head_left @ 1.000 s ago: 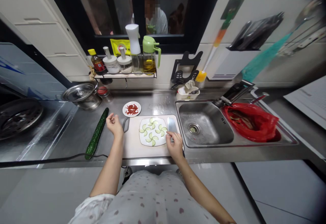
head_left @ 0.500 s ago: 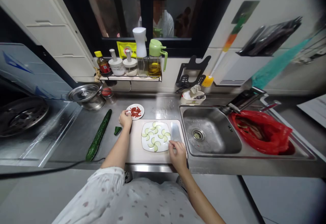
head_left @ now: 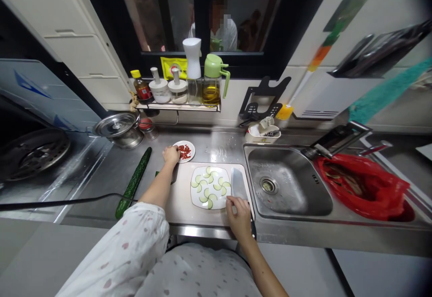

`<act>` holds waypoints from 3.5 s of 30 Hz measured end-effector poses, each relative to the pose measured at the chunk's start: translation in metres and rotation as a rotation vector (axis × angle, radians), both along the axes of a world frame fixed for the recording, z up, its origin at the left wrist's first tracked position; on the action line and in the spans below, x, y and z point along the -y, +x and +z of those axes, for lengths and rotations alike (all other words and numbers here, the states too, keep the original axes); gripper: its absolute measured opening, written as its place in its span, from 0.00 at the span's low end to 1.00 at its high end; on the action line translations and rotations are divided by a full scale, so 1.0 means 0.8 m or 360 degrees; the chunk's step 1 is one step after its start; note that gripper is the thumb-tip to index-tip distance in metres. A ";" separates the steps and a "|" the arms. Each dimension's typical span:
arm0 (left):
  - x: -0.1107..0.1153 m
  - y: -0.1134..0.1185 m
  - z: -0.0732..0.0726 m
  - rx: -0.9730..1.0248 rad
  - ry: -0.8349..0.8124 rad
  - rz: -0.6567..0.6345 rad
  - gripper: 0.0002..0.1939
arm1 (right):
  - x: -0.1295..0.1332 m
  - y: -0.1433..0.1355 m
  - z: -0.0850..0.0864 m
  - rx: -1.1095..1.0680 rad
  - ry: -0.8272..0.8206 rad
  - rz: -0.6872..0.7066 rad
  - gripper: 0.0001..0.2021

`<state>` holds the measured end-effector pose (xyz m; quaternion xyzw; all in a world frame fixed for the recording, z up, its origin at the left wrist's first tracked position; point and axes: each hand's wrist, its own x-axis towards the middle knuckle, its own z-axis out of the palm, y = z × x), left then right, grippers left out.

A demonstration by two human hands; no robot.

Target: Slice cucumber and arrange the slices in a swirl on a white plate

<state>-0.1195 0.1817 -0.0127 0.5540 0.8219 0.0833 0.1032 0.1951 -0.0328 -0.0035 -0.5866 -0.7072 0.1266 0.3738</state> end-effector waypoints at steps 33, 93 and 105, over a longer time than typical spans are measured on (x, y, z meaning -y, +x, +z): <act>0.013 0.046 0.025 0.1686 0.0420 0.0426 0.17 | -0.070 -0.046 0.048 -0.0088 0.0004 0.0156 0.12; 0.094 0.129 0.016 0.0472 0.0006 -0.0667 0.07 | -0.180 -0.052 0.003 0.0860 -0.0281 0.0687 0.09; 0.091 0.144 0.012 0.0344 -0.0122 -0.0723 0.08 | -0.185 -0.051 -0.005 0.0988 -0.0405 0.0730 0.12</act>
